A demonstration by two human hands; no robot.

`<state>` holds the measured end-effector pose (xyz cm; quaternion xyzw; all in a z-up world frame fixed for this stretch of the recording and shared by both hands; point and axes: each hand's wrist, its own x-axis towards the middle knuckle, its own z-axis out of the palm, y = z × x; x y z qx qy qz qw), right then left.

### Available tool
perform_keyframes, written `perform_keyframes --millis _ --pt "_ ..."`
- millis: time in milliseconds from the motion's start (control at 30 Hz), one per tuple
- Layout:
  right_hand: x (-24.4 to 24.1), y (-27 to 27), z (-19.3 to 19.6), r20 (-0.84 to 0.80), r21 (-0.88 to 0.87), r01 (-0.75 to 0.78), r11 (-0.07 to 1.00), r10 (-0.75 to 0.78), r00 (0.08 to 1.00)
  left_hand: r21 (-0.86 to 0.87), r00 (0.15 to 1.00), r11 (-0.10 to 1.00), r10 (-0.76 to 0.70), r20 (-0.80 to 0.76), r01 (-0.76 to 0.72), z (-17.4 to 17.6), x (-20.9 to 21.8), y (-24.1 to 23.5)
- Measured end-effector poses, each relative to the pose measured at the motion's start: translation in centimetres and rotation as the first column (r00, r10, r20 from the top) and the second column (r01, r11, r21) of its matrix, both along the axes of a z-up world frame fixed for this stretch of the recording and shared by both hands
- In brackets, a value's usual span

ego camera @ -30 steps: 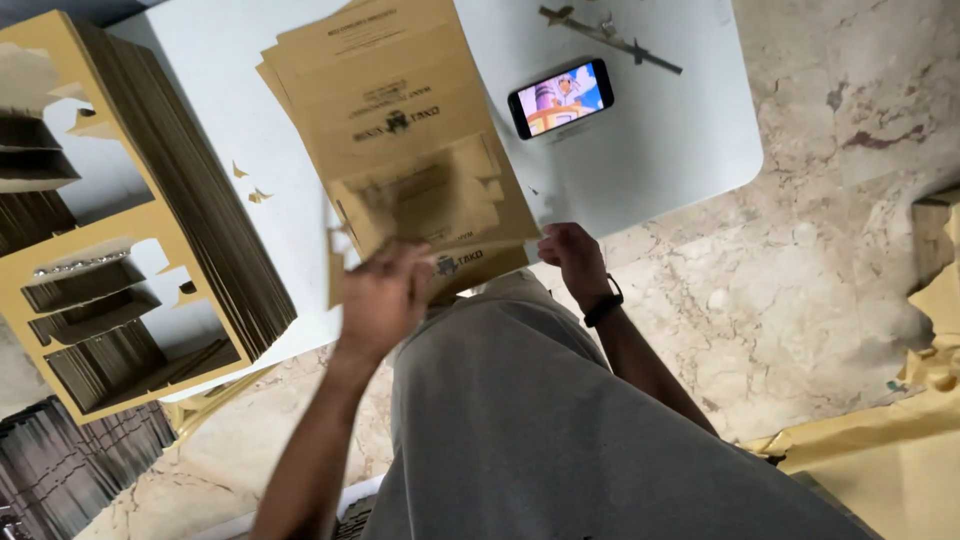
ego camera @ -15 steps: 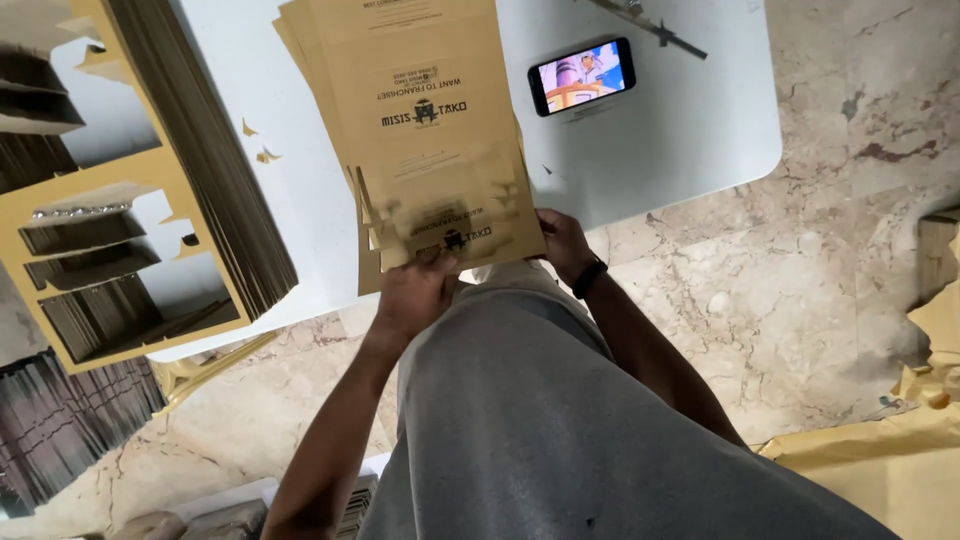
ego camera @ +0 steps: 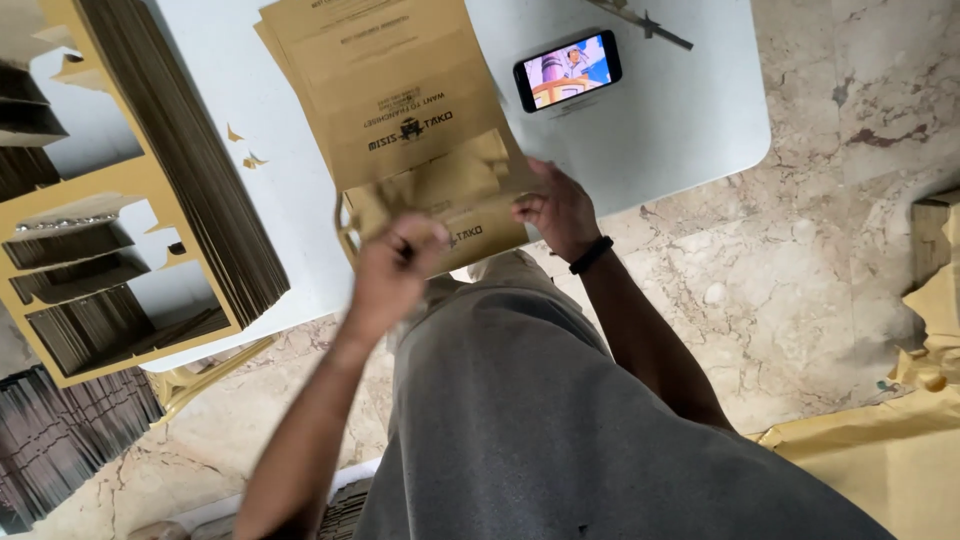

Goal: Manually punching out pre-cut shapes from cardboard sheets and stacking the finished products.

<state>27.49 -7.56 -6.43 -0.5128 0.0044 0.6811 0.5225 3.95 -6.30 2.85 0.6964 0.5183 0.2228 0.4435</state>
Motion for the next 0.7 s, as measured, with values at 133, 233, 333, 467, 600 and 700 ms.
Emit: perform_keyframes --millis 133,233,333,467,600,700 --pt "-0.3 -0.8 -4.0 0.34 0.207 -0.361 0.909 0.28 0.898 -0.441 0.744 0.879 0.416 0.524 -0.181 10.7 0.9 5.1" --pt "-2.1 -2.4 -3.2 0.66 0.227 -0.613 0.757 0.343 0.668 -0.489 0.476 0.871 0.454 0.753 -0.057 16.6 2.1 6.7" --pt "-3.4 -3.4 -2.5 0.792 0.279 -0.727 0.627 0.278 0.543 -0.517 0.274 0.856 0.498 0.823 -0.002 19.9 3.2 7.2" --pt "-4.3 -4.5 -2.1 0.768 0.405 -0.687 0.603 0.184 0.614 -0.547 0.191 0.837 0.534 0.824 0.016 22.1 3.8 6.2" --pt "-4.8 -4.1 -2.7 0.758 0.377 -0.555 0.741 0.097 0.644 -0.627 0.327 0.761 0.643 0.693 -0.165 25.9 6.0 5.1" --pt "-4.5 -3.2 -2.2 0.672 0.516 -0.432 0.739 -0.037 0.739 -0.589 0.425 0.802 0.57 0.704 -0.1 26.7 5.4 4.4"
